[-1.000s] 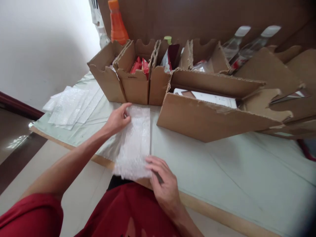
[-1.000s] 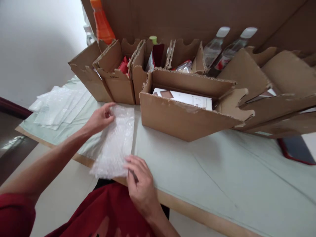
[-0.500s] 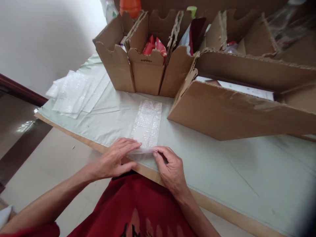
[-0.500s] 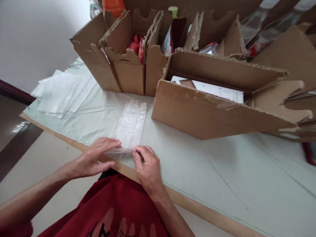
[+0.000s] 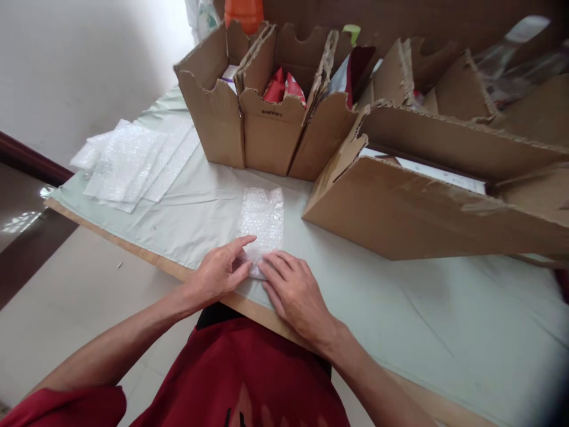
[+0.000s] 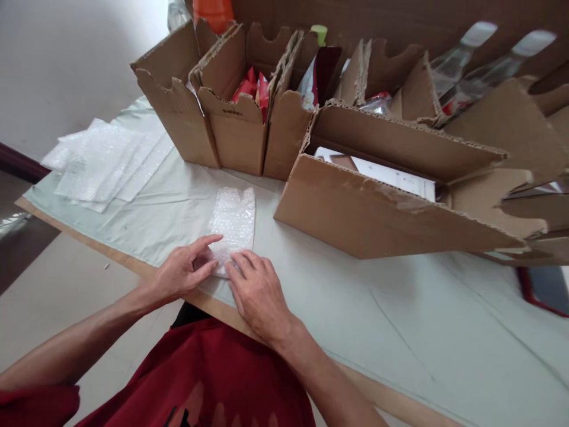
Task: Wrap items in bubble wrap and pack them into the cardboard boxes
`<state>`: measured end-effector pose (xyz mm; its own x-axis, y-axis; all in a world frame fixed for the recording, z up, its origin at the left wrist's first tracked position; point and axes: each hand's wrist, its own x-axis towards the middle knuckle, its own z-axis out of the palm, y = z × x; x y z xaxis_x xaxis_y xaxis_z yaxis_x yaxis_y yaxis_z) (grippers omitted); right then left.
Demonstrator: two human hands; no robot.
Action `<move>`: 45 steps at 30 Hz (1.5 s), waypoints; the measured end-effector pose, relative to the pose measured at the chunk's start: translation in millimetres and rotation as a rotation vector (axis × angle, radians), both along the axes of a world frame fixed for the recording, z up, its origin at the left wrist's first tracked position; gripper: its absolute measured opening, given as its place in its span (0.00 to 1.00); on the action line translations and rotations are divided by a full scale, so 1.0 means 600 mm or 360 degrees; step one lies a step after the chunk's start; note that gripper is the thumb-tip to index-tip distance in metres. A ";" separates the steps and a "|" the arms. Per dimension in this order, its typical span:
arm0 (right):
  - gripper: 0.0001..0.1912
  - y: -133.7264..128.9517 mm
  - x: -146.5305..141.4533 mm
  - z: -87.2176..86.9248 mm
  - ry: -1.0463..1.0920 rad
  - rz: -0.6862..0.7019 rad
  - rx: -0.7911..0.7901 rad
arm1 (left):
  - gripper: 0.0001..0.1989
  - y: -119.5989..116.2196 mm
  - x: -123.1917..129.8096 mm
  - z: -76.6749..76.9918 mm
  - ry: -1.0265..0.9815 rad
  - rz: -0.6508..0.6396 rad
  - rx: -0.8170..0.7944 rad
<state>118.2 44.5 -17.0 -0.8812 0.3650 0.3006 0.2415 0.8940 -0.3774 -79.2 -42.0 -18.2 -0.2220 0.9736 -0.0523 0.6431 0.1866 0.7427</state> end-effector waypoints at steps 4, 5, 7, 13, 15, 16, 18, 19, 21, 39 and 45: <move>0.13 0.024 -0.011 0.000 0.0006 0.0047 -0.0059 | 0.27 -0.029 0.002 0.008 0.0455 -0.0075 0.0537; 0.13 0.028 -0.010 0.005 0.0003 0.0071 -0.0122 | 0.28 -0.037 0.002 0.012 0.0545 -0.0150 0.0631; 0.14 0.034 -0.008 0.015 -0.0052 0.0116 -0.0286 | 0.29 -0.048 0.004 0.015 0.0616 -0.0325 0.0688; 0.14 0.044 -0.001 0.030 0.0047 -0.0029 -0.0381 | 0.17 -0.031 0.003 -0.002 0.0427 -0.0194 0.0429; 0.12 0.041 0.005 0.026 0.0182 -0.0140 -0.0138 | 0.16 -0.020 0.001 -0.007 0.0394 -0.0126 0.0348; 0.11 0.040 0.007 0.023 0.0212 -0.0142 -0.0035 | 0.16 -0.015 0.000 -0.008 0.0394 -0.0115 0.0325; 0.11 0.038 0.008 0.012 0.0163 -0.0048 0.0069 | 0.17 -0.010 -0.001 -0.008 0.0426 -0.0117 0.0311; 0.10 0.040 0.007 0.007 0.0109 0.0017 0.0083 | 0.17 -0.008 -0.001 -0.007 0.0460 -0.0118 0.0318; 0.10 0.046 0.001 -0.004 0.0031 0.0105 0.0059 | 0.17 -0.010 0.000 -0.004 0.0555 -0.0108 0.0370; 0.12 0.071 -0.001 -0.006 0.0086 0.0055 -0.0156 | 0.15 -0.003 0.003 -0.001 0.0598 -0.0140 0.0590; 0.14 0.080 -0.014 -0.005 0.0095 -0.0091 -0.0047 | 0.14 -0.003 0.000 -0.004 0.0793 -0.0296 0.0611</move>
<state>109.9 92.3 -20.2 -0.8394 0.4236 0.3406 0.2681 0.8677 -0.4186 -79.0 -44.1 -20.7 0.0442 0.9271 0.3721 0.9232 -0.1802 0.3394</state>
